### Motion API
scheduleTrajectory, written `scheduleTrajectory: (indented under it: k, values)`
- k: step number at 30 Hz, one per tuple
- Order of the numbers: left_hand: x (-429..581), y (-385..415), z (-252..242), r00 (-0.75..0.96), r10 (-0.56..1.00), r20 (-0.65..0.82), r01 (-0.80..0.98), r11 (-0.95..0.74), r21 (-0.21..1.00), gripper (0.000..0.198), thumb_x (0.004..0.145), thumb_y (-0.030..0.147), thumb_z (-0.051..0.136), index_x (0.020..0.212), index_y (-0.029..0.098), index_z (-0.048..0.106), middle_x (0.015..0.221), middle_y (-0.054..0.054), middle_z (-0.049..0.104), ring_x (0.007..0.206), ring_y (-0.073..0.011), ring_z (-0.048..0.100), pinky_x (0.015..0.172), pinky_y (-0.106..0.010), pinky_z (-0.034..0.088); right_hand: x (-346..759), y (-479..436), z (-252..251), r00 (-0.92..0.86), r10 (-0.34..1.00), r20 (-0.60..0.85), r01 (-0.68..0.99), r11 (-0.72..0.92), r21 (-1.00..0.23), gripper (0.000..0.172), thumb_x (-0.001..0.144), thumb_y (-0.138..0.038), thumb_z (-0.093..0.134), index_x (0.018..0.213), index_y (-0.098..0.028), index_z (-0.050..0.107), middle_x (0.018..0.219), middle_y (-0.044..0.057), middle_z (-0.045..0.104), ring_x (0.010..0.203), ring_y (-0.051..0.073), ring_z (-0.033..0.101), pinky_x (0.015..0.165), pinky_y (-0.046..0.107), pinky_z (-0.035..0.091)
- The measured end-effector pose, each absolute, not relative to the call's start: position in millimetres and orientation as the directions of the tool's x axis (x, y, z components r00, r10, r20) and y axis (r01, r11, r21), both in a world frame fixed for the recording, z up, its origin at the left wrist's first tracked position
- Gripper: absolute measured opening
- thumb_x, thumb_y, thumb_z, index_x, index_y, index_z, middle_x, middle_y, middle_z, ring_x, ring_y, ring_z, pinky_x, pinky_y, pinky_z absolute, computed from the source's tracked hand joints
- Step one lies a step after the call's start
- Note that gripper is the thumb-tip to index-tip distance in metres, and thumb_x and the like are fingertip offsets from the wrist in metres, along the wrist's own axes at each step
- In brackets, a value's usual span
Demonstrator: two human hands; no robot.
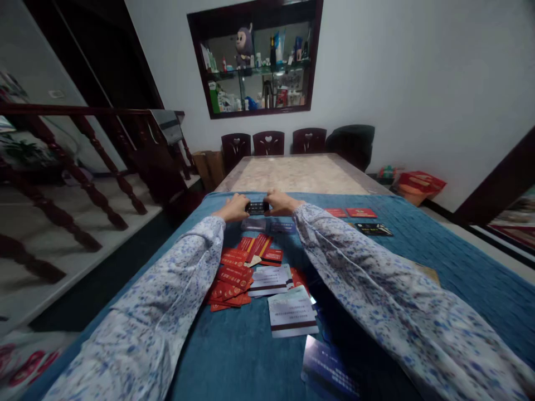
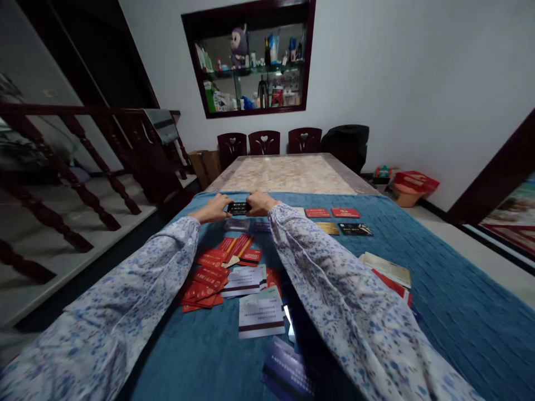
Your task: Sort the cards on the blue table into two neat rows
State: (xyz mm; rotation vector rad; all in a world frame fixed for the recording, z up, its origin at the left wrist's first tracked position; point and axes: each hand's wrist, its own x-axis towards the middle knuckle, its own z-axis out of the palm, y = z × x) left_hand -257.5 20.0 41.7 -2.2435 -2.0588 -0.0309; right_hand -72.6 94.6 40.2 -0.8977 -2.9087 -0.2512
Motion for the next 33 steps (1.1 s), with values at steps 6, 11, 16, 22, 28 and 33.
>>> scheduleTrajectory:
  k: [6, 11, 16, 22, 28, 33]
  values:
    - [-261, 47, 34, 0.077, 0.995, 0.059, 0.994, -0.072, -0.076, 0.041, 0.080, 0.022, 0.066, 0.120, 0.016, 0.072, 0.128, -0.011, 0.067, 0.125, -0.0319, 0.058, 0.104, -0.037, 0.051, -78, 109, 38, -0.811, 0.574, 0.115, 0.585, 0.803, 0.112, 0.045, 0.089, -0.035, 0.072, 0.127, -0.012, 0.071, 0.125, 0.019, 0.069, 0.119, 0.029, 0.064, 0.092, 0.030, 0.051]
    - [-264, 66, 23, 0.086, 0.994, 0.062, 0.995, -0.082, -0.057, 0.041, 0.076, 0.021, 0.068, 0.116, 0.015, 0.073, 0.124, -0.010, 0.070, 0.121, -0.0293, 0.060, 0.101, -0.031, 0.052, -82, 123, 30, -0.799, 0.597, 0.075, 0.602, 0.792, 0.108, 0.042, 0.089, -0.034, 0.072, 0.125, -0.013, 0.073, 0.126, 0.018, 0.070, 0.115, 0.028, 0.067, 0.090, 0.029, 0.052]
    - [-267, 80, 17, 0.091, 0.995, 0.046, 0.994, -0.088, -0.066, 0.037, 0.073, 0.017, 0.068, 0.109, 0.013, 0.076, 0.114, -0.009, 0.074, 0.113, -0.0273, 0.065, 0.098, -0.028, 0.053, -90, 140, 20, -0.783, 0.620, 0.055, 0.622, 0.777, 0.095, 0.043, 0.088, -0.037, 0.073, 0.124, -0.015, 0.074, 0.127, 0.016, 0.071, 0.116, 0.026, 0.068, 0.090, 0.026, 0.051]
    - [-269, 89, 15, 0.065, 0.997, 0.030, 0.997, -0.064, -0.034, 0.035, 0.071, 0.016, 0.069, 0.105, 0.015, 0.078, 0.104, -0.005, 0.078, 0.108, -0.0248, 0.069, 0.093, -0.024, 0.055, -99, 152, 16, -0.779, 0.626, 0.028, 0.625, 0.774, 0.095, 0.044, 0.088, -0.035, 0.071, 0.127, -0.014, 0.073, 0.131, 0.017, 0.069, 0.116, 0.027, 0.067, 0.087, 0.027, 0.051]
    - [-272, 96, 11, 0.067, 0.998, -0.023, 0.998, -0.067, 0.008, 0.032, 0.070, 0.012, 0.066, 0.100, 0.014, 0.079, 0.102, -0.007, 0.078, 0.103, -0.0255, 0.071, 0.086, -0.026, 0.056, -104, 153, 16, -0.782, 0.623, -0.001, 0.621, 0.781, 0.061, 0.044, 0.086, -0.031, 0.073, 0.123, -0.007, 0.073, 0.129, 0.021, 0.070, 0.113, 0.027, 0.067, 0.084, 0.027, 0.050]
    - [-275, 101, 8, 0.080, 0.995, -0.052, 0.995, -0.076, 0.072, 0.031, 0.068, 0.012, 0.067, 0.097, 0.014, 0.078, 0.099, -0.009, 0.078, 0.099, -0.0270, 0.072, 0.084, -0.028, 0.056, -105, 158, 11, -0.766, 0.642, -0.039, 0.641, 0.767, 0.039, 0.044, 0.083, -0.034, 0.075, 0.123, -0.016, 0.075, 0.129, 0.014, 0.072, 0.113, 0.026, 0.069, 0.083, 0.025, 0.051]
